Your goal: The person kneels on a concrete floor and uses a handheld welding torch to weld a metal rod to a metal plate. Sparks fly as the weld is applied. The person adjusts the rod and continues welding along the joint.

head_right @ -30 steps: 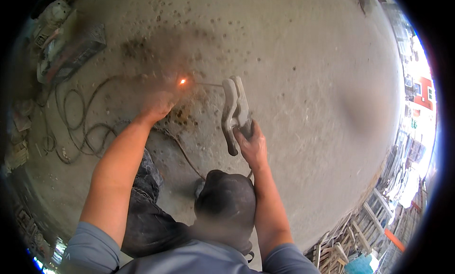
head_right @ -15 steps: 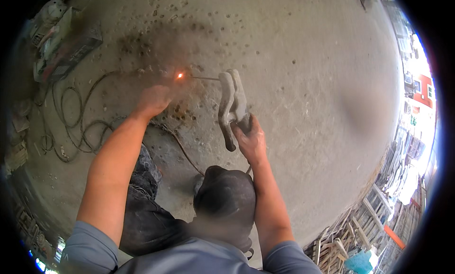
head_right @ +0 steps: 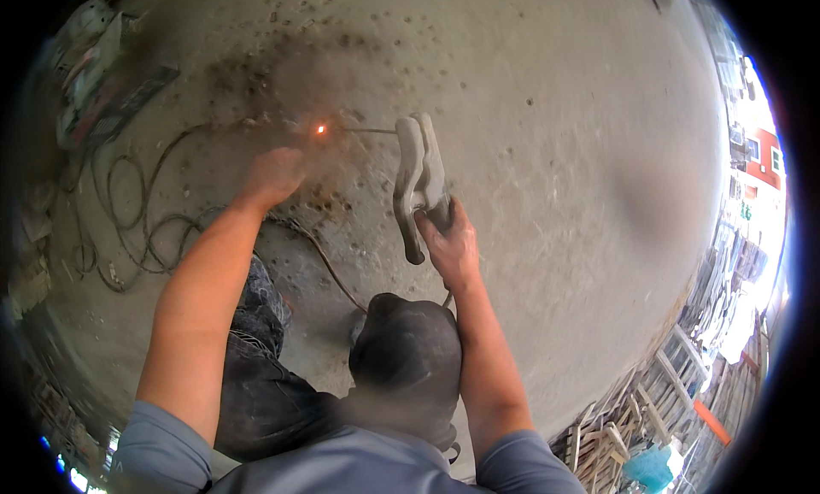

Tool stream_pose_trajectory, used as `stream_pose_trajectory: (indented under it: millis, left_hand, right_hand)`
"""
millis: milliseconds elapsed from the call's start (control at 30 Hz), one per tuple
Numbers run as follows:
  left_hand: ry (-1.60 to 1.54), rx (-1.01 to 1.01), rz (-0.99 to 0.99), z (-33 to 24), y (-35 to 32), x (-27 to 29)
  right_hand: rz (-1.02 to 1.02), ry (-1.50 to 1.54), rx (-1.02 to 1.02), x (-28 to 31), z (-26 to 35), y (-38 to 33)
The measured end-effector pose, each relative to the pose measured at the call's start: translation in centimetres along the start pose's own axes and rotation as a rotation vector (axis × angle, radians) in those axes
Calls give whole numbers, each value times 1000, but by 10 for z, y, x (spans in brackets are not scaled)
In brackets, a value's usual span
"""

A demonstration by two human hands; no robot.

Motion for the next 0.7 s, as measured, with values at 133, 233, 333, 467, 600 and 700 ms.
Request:
stream_pose_trajectory:
  millis: [133, 233, 333, 467, 600, 700]
  left_hand:
    - [19, -5, -33, -2, 1, 0]
    - [26, 5, -32, 0, 2, -2]
    - [22, 8, -34, -1, 6, -4]
    - [23, 1, -30, -9, 10, -4]
    - [38, 14, -70, 1, 9, -4]
    - [27, 8, -89, -6, 10, 0]
  right_hand:
    - [27, 87, -7, 3, -2, -1]
    - [45, 151, -10, 5, 2, -3]
    - [16, 194, 75, 3, -9, 0]
    - [20, 220, 118, 1, -32, 2]
    - [54, 224, 32, -3, -27, -7]
    - [67, 252, 20, -4, -36, -6]
Point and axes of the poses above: each hand's wrist, its own y-axis towards the middle knuckle, its own x-axis out of the back of the hand, z = x × y, the point moved 4 cm from there along y, towards the middle knuckle, and after that the axes turned 4 degrees about -x, right-handed, at the moved point
